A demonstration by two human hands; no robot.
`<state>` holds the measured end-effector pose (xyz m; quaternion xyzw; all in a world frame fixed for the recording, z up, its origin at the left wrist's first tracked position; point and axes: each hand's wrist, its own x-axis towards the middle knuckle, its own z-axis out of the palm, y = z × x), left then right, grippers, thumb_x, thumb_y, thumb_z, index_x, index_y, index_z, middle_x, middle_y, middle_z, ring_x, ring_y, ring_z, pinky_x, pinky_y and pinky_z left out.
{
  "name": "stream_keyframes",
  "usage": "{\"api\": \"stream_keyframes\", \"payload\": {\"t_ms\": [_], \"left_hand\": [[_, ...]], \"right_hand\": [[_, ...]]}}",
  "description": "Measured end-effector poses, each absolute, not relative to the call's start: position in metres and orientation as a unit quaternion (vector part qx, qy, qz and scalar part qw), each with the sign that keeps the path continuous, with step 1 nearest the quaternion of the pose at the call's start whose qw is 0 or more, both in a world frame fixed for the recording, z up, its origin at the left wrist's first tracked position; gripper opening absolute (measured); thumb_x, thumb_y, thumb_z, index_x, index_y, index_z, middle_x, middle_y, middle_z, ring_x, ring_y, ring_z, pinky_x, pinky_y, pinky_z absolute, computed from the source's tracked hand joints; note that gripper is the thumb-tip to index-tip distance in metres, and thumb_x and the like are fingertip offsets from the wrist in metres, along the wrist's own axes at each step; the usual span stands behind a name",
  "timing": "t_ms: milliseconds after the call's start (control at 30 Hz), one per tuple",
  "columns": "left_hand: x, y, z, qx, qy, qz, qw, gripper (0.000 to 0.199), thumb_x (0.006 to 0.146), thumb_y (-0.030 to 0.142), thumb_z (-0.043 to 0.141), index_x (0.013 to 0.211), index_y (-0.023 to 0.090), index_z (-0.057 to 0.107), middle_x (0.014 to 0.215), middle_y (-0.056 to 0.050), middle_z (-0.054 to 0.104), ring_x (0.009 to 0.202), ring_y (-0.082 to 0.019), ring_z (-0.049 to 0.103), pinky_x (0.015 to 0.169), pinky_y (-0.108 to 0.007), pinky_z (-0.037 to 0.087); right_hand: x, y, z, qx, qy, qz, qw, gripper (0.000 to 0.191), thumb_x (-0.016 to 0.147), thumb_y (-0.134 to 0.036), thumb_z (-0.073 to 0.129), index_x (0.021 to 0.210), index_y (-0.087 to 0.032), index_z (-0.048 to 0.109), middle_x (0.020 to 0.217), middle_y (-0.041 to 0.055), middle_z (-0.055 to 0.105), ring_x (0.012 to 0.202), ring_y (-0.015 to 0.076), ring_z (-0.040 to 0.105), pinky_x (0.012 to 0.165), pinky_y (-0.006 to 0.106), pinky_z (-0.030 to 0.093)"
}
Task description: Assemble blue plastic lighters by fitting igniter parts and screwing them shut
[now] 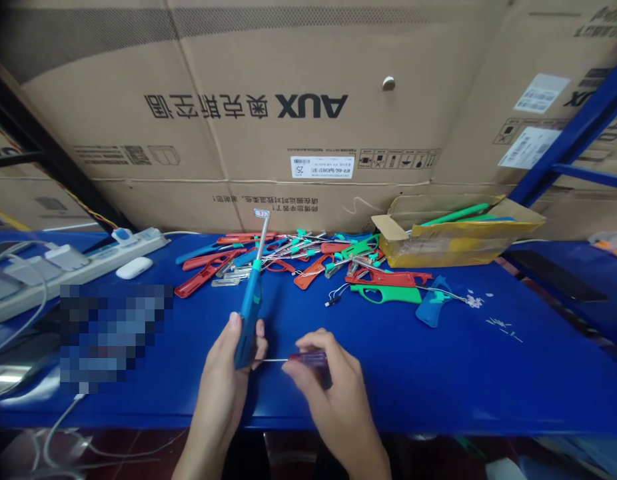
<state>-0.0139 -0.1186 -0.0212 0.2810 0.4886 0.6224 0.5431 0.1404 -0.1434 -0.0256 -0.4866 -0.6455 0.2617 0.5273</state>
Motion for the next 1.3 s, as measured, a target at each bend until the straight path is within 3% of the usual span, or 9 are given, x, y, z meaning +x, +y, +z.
{"api": "stream_keyframes", "payload": {"t_ms": [100,233,367,500,633,733,867,1033,1300], "left_hand": [[-0.016,-0.121,-0.021,0.277,0.471,0.613,0.571,0.048,0.087,0.06,0.066,0.086,0.012,0.067,0.074,-0.004,0.061,0.059,-0.01,0.048,0.052,-0.02,0.038],[-0.014,-0.122,-0.016,0.245,0.446,0.611,0.607,0.054,0.088,0.064,0.062,0.087,0.01,0.068,0.069,-0.004,0.059,0.056,-0.01,0.047,0.052,-0.022,0.038],[-0.006,-0.121,-0.018,0.197,0.421,0.607,0.645,0.053,0.089,0.062,0.062,0.088,0.009,0.067,0.07,-0.005,0.059,0.055,-0.01,0.047,0.052,-0.022,0.038],[0.002,-0.124,-0.021,0.149,0.399,0.629,0.65,0.047,0.091,0.056,0.063,0.1,0.01,0.066,0.084,-0.007,0.063,0.059,-0.01,0.05,0.053,-0.021,0.038],[0.005,-0.126,-0.022,0.16,0.398,0.639,0.639,0.043,0.093,0.053,0.062,0.1,0.011,0.064,0.088,-0.007,0.063,0.064,-0.01,0.051,0.059,-0.022,0.043],[0.002,-0.126,-0.021,0.172,0.397,0.64,0.636,0.042,0.094,0.053,0.061,0.1,0.011,0.065,0.089,-0.007,0.063,0.067,-0.011,0.052,0.065,-0.023,0.045],[-0.002,-0.125,-0.019,0.174,0.392,0.645,0.632,0.043,0.092,0.053,0.064,0.1,0.012,0.067,0.087,-0.006,0.063,0.066,-0.011,0.052,0.064,-0.024,0.045],[-0.001,-0.126,-0.016,0.17,0.406,0.642,0.628,0.039,0.087,0.047,0.072,0.103,0.012,0.068,0.086,-0.007,0.066,0.065,-0.012,0.055,0.065,-0.025,0.047],[-0.002,-0.127,-0.014,0.169,0.403,0.631,0.641,0.041,0.087,0.047,0.072,0.11,0.013,0.068,0.085,-0.007,0.067,0.062,-0.013,0.058,0.059,-0.025,0.047]], "right_hand": [[0.134,-0.15,-0.025,-0.433,-0.614,0.346,0.562,0.027,0.094,-0.025,0.063,0.121,-0.027,0.062,0.119,0.0072,0.068,0.089,0.0153,0.069,0.068,0.023,0.057],[0.114,-0.154,-0.025,-0.428,-0.49,0.392,0.651,0.039,0.097,-0.021,0.059,0.135,-0.029,0.051,0.086,0.0,0.073,0.053,0.0088,0.057,0.05,0.021,0.051],[0.099,-0.151,-0.027,-0.49,-0.446,0.269,0.698,0.041,0.09,-0.024,0.07,0.128,-0.025,0.057,0.087,0.0017,0.076,0.063,0.0128,0.066,0.053,0.023,0.052],[0.102,-0.15,-0.033,-0.503,-0.454,0.21,0.705,0.038,0.099,-0.032,0.056,0.135,-0.02,0.059,0.102,0.0097,0.077,0.089,0.0214,0.073,0.069,0.034,0.059],[0.107,-0.149,-0.039,-0.478,-0.431,0.142,0.753,0.039,0.088,-0.02,0.073,0.127,-0.022,0.068,0.091,0.0047,0.077,0.081,0.0203,0.073,0.068,0.035,0.059],[0.107,-0.15,-0.038,-0.486,-0.468,0.109,0.73,0.029,0.087,-0.018,0.073,0.115,-0.023,0.074,0.089,0.0042,0.075,0.076,0.0203,0.07,0.066,0.035,0.058],[0.106,-0.152,-0.031,-0.524,-0.511,0.149,0.665,0.032,0.1,-0.025,0.054,0.129,-0.027,0.067,0.096,0.0047,0.075,0.088,0.0218,0.071,0.081,0.041,0.056],[0.113,-0.148,-0.031,-0.44,-0.553,0.089,0.702,0.033,0.088,-0.015,0.071,0.118,-0.028,0.07,0.092,0.0023,0.07,0.084,0.0189,0.066,0.078,0.037,0.055],[0.116,-0.147,-0.029,-0.449,-0.596,0.088,0.659,0.047,0.099,-0.013,0.051,0.142,-0.032,0.055,0.1,0.0038,0.072,0.099,0.0225,0.065,0.087,0.043,0.054]]}}
